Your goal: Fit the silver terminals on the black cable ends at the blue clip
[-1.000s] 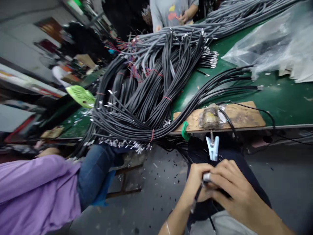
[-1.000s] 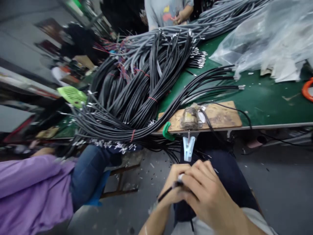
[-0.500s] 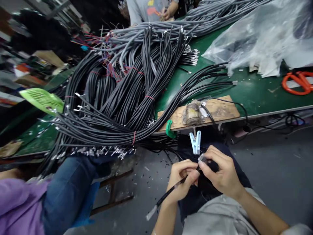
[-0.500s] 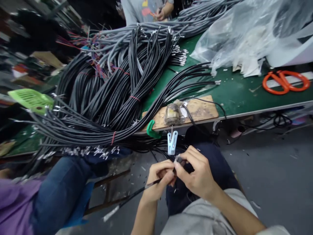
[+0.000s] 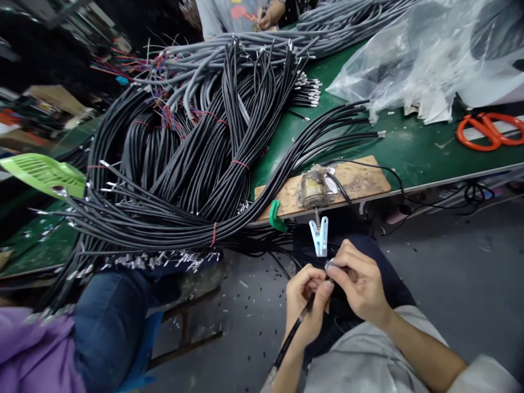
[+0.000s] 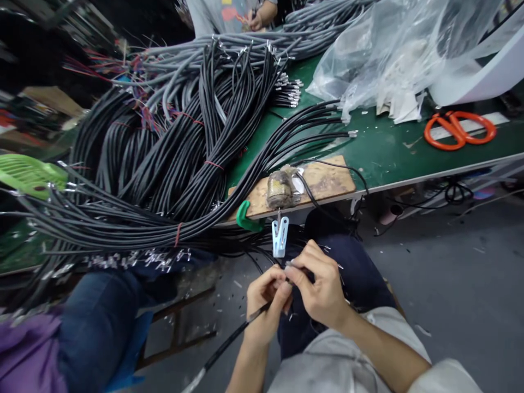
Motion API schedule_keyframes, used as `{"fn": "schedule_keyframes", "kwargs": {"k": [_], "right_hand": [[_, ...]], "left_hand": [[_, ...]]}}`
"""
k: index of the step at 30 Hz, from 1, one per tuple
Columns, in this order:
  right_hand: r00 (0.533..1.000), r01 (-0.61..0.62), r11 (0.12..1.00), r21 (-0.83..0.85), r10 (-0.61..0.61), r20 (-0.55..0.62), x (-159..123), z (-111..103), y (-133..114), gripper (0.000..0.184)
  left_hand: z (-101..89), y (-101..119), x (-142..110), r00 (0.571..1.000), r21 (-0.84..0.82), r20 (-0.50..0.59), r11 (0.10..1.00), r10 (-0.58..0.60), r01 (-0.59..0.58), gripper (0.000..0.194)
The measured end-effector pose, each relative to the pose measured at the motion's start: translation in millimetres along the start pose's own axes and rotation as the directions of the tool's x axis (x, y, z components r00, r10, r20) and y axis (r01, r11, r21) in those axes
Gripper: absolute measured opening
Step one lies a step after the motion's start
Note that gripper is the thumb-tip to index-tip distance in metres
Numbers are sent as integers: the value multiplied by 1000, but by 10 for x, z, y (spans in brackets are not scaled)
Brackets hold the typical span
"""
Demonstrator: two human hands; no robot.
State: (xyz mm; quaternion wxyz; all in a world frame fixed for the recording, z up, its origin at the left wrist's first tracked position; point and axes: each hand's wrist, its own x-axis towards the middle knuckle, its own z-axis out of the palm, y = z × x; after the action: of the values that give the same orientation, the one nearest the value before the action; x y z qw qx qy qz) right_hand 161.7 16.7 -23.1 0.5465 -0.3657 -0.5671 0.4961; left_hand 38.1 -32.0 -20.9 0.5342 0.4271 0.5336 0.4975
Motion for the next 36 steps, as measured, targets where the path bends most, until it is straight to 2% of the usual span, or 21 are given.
{"fn": "schedule_keyframes", "kwargs": {"k": [2,3,5,7,9,12,15,17,19,23,24,25,26,28,30,31,32,33,34,35,36], "right_hand": [[982,-183,944,276,191,-2,-33,70,51,19],[953,-294,863,412,299,52,-40,96,68,22],[863,-489,647,585,458,215,-37,126,81,27],[782,-605,489,628,513,353,-17,128,76,29],[767,-625,456,634,510,389,9,106,65,29],[822,-561,550,619,457,340,48,36,49,30],[903,-421,778,467,311,296,79,-43,48,24],[941,-309,877,368,225,253,86,-58,60,18],[951,-298,875,381,239,196,77,-26,77,23],[879,-469,720,512,437,191,17,107,69,37],[874,-476,719,506,452,179,-3,130,57,37],[889,-447,759,474,436,140,-25,142,45,35],[922,-376,833,405,381,72,-45,143,36,32],[986,-121,979,163,138,-98,-73,117,34,20],[971,142,985,-99,-158,-178,-74,70,49,11],[956,213,963,-167,-240,-168,-62,46,56,10],[957,232,959,-164,-255,-140,-42,23,62,10],[975,193,977,-95,-202,-95,-15,3,64,11],[995,98,995,26,-97,-21,15,-15,62,14],[996,-42,984,170,28,83,47,-34,59,19],[967,-202,932,300,142,210,79,-54,55,26]], "left_hand": [[38,-23,12,1000,-56,-13,998,20,-21,24],[46,-34,20,999,-80,-18,996,29,-30,24],[41,-48,37,999,-106,-19,993,46,-47,25],[14,-42,50,998,-91,7,994,62,-62,28],[-21,-10,58,997,-51,42,996,71,-68,33],[-64,62,62,997,-23,81,1000,13,-11,39],[-85,108,63,988,-35,108,993,-111,116,44],[-87,108,65,978,-40,130,985,-161,167,46],[-76,91,70,977,-62,155,985,-148,160,46],[-23,48,80,984,-162,175,985,-35,64,39],[-8,41,81,985,-179,170,983,-17,48,38],[4,36,82,987,-187,163,982,-8,39,38],[14,33,81,988,-187,152,982,-10,38,39],[19,35,77,992,-174,122,983,-39,60,39],[4,47,72,992,-152,81,983,-94,105,39],[-9,58,72,991,-138,65,982,-120,128,38],[-25,71,75,989,-123,56,982,-136,142,37],[-43,88,80,990,-107,56,985,-131,136,36],[-59,106,89,993,-85,62,991,-103,108,34],[-72,125,99,997,-55,66,997,-50,53,31],[-82,146,111,998,-18,64,1000,19,-18,28]]}}
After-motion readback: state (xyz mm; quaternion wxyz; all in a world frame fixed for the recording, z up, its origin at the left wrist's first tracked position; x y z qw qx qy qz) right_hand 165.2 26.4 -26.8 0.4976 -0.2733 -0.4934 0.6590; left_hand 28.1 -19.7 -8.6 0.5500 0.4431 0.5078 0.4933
